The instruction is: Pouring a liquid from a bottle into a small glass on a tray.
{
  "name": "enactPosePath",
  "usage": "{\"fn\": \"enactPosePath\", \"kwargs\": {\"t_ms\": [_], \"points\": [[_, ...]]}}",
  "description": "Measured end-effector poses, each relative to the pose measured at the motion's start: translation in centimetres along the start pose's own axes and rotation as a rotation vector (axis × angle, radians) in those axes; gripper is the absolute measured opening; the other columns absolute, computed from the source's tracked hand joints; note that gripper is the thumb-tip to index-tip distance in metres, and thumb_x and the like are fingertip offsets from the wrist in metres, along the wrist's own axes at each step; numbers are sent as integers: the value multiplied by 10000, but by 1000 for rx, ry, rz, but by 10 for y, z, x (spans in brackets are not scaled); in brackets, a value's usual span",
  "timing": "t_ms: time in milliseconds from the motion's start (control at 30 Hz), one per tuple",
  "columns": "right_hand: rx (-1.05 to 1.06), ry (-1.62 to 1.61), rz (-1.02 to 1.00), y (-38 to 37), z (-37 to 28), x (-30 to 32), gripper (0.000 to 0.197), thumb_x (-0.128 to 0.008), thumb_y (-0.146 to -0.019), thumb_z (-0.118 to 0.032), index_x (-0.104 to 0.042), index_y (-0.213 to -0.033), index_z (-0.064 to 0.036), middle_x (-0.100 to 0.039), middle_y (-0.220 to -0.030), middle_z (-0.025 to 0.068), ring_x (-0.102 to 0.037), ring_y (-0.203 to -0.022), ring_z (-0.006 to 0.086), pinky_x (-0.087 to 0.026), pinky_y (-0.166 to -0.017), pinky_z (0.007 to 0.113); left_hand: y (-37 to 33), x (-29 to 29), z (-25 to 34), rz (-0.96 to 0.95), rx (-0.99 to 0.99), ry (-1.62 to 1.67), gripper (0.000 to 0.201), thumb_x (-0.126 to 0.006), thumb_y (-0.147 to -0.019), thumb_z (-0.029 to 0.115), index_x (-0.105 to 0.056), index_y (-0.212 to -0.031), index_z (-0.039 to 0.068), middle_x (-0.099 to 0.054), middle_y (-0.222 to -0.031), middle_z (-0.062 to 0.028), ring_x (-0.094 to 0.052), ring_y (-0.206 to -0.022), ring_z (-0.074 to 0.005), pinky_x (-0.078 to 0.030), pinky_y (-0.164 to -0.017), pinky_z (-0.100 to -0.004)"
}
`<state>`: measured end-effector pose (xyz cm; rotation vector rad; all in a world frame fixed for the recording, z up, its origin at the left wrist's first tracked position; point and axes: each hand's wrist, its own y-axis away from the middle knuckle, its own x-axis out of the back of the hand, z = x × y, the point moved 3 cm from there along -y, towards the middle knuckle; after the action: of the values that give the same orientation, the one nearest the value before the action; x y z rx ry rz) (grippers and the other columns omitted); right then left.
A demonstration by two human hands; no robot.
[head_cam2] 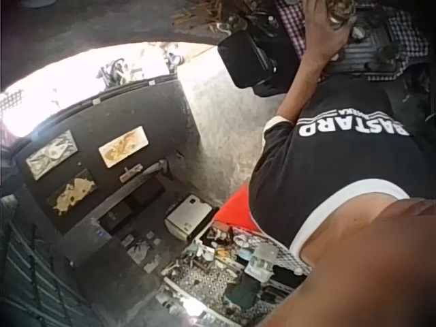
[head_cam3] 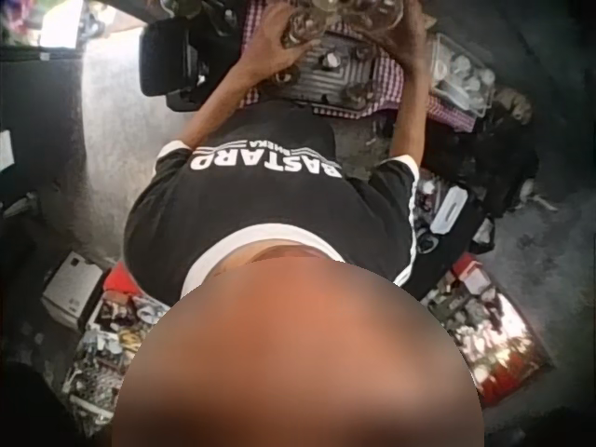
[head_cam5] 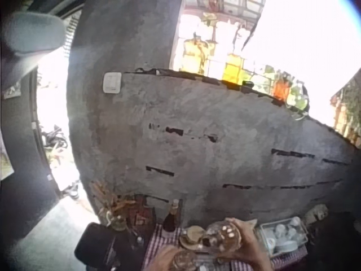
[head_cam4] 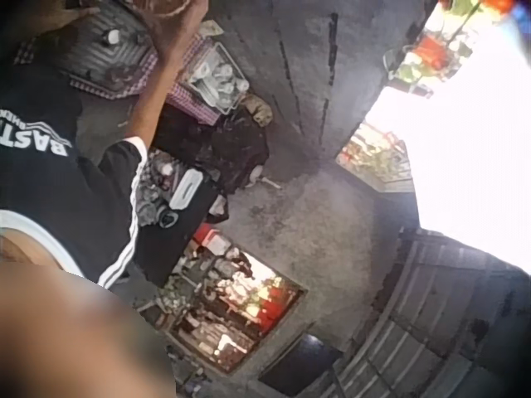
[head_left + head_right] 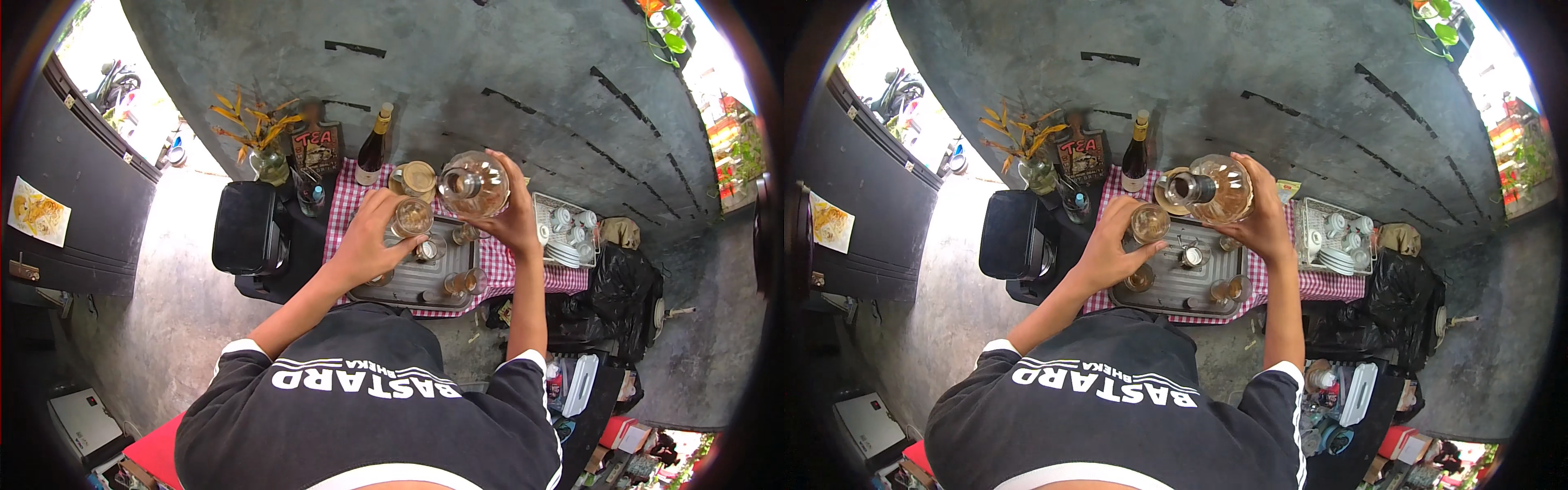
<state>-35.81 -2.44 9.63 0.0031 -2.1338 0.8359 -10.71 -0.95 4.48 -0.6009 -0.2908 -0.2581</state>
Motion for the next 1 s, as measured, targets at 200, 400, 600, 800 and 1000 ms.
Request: {"fn": "enactPosePath", "kwargs": {"t_ms": [200,400,600,800,1000], "points": [[-242,-449,54,18,5,-45,1162,-1016,-562,-219,-360,-1491,19,-523,-1413,146,-533,-1318,242,-479,-1112,392,5,12,1,-2,-15,-21,460,-850,-773,164,-637,-1143,-8,-605,-1081,-130,-556,-1052,-314,-442,-948,-403],[-371,-794,163,31,-3,-99,1075,-995,-611,-183,-367,-1460,15,-561,-1363,132,-579,-1263,238,-491,-1077,381,21,35,-8,17,39,-32,468,-837,-772,173,-635,-1154,-8,-587,-1098,-148,-542,-1070,-329,-442,-951,-412],[-471,-944,210,40,-23,-161,913,-984,-627,-154,-456,-1358,-11,-620,-1271,102,-636,-1166,216,-521,-1017,379,40,72,-21,56,83,-98,434,-838,-771,132,-639,-1132,-2,-596,-1085,-126,-560,-1054,-313,-454,-938,-388],[-584,-984,214,55,-58,-224,919,-970,-640,-142,-441,-1380,-8,-608,-1270,112,-616,-1187,213,-512,-1014,362,63,106,-42,48,154,-149,426,-838,-782,126,-634,-1131,-10,-592,-1062,-121,-580,-1030,-282,-467,-915,-364],[-629,-883,121,86,-78,-276,1033,-972,-634,-164,-368,-1446,46,-586,-1320,156,-599,-1221,238,-501,-1036,367,87,139,-68,79,239,-142,397,-842,-781,90,-638,-1102,-22,-588,-1050,-110,-595,-989,-244,-478,-884,-339]]}}
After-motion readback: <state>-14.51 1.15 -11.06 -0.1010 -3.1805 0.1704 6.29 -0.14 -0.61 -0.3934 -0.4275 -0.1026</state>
